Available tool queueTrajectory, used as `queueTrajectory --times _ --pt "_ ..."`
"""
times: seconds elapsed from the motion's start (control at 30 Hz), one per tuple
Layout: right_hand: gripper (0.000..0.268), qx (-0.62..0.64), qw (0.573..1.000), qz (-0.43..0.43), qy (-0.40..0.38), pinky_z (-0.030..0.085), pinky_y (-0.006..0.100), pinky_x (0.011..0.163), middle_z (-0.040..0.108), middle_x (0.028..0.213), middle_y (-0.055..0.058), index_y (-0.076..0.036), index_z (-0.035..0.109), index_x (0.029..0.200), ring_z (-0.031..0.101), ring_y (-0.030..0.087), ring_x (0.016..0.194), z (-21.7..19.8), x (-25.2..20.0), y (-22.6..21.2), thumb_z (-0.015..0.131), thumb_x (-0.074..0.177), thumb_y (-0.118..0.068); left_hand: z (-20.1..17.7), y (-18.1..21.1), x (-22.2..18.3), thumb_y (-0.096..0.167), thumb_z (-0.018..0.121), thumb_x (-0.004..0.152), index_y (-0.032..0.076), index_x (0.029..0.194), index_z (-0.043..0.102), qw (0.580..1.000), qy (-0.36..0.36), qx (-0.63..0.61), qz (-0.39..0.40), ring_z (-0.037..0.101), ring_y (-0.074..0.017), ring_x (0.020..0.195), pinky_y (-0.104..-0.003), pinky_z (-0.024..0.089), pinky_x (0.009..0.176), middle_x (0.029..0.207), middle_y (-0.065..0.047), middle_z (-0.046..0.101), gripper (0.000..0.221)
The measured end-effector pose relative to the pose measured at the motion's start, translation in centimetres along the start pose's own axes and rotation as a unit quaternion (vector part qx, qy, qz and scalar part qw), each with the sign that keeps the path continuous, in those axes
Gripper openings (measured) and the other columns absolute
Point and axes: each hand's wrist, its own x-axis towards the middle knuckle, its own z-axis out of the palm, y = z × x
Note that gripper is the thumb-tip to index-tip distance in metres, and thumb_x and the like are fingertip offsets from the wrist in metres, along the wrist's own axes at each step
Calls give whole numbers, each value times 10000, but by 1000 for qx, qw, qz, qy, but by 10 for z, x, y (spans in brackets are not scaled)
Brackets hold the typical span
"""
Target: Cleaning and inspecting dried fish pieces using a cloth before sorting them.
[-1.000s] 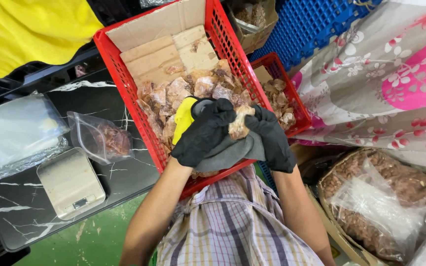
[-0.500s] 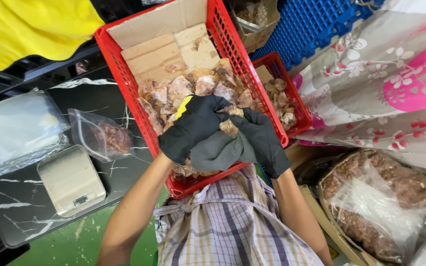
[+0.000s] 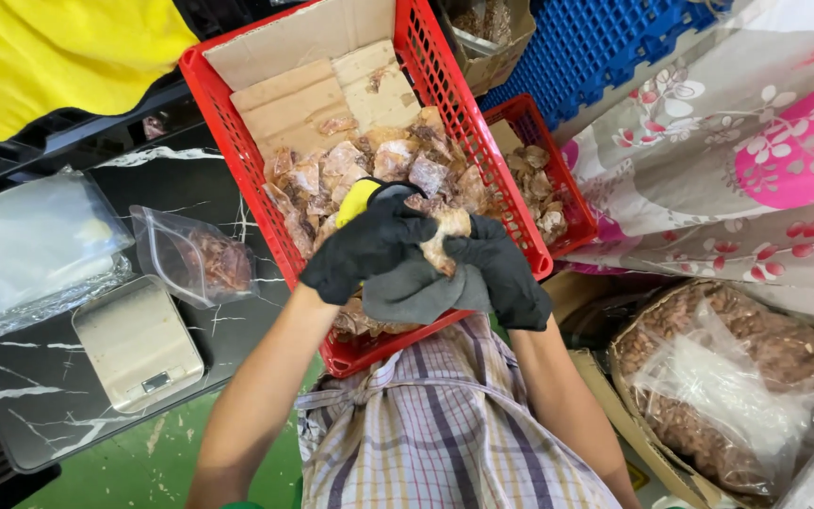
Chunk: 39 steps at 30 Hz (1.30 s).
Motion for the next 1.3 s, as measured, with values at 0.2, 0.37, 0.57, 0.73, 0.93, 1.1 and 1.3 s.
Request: queueTrajectory --times 0.2,0.37,0.57,0.73,0.93,1.1,1.3 --pt "236 61 996 -46 51 599 383 793 767 963 216 14 745 1064 747 318 889 -16 13 36 801 859 -88 0 -4 -3 -33 619 991 -144 1133 656 966 -12 -219 -138 713 -237 1082 -214 559 936 1143 -213 748 184" --pt "171 -51 995 -79 17 612 369 762 772 923 176 -27 780 961 750 271 847 -7 10 0 833 807 -76 -14 -4 4 -5 670 957 -120 1109 673 959 54 -246 -131 724 -307 1020 -306 594 858 1109 -238 741 190" --pt "284 -89 993 -78 2 594 356 843 782 994 80 -85 781 1033 721 173 907 6 -8 -11 886 771 -115 6 -16 6 93 764 900 -63 1079 706 947 143 -259 -127 740 -388 933 -408 640 735 1071 -259 737 244" --pt "204 -108 990 -93 5 570 386 879 768 993 86 -62 768 1020 699 190 930 4 -5 -6 832 844 -143 2 -16 -1 310 798 887 58 1093 705 975 154 -106 -117 755 -316 890 -371 654 655 1067 -167 751 339" --pt "234 -77 995 -53 38 559 333 895 776 1006 37 -73 779 1050 689 123 904 -10 16 18 822 822 -105 -57 -54 34 480 651 931 152 1192 701 906 47 416 58 603 -133 1251 -176 475 1024 1223 -11 701 422" --pt "266 -149 987 -49 26 548 355 944 771 1030 26 -72 774 1093 683 136 972 -2 7 -4 790 831 -115 82 70 -71 149 538 1049 -137 1103 676 808 39 570 144 637 -227 1222 -223 493 1067 1142 -245 711 323" --pt "371 -189 978 -48 71 543 404 955 771 1070 104 -47 751 1174 693 200 1015 -22 20 24 780 808 -98 45 -6 -43 445 606 885 207 1013 670 799 195 552 140 674 -109 1079 -173 536 920 990 35 690 278"
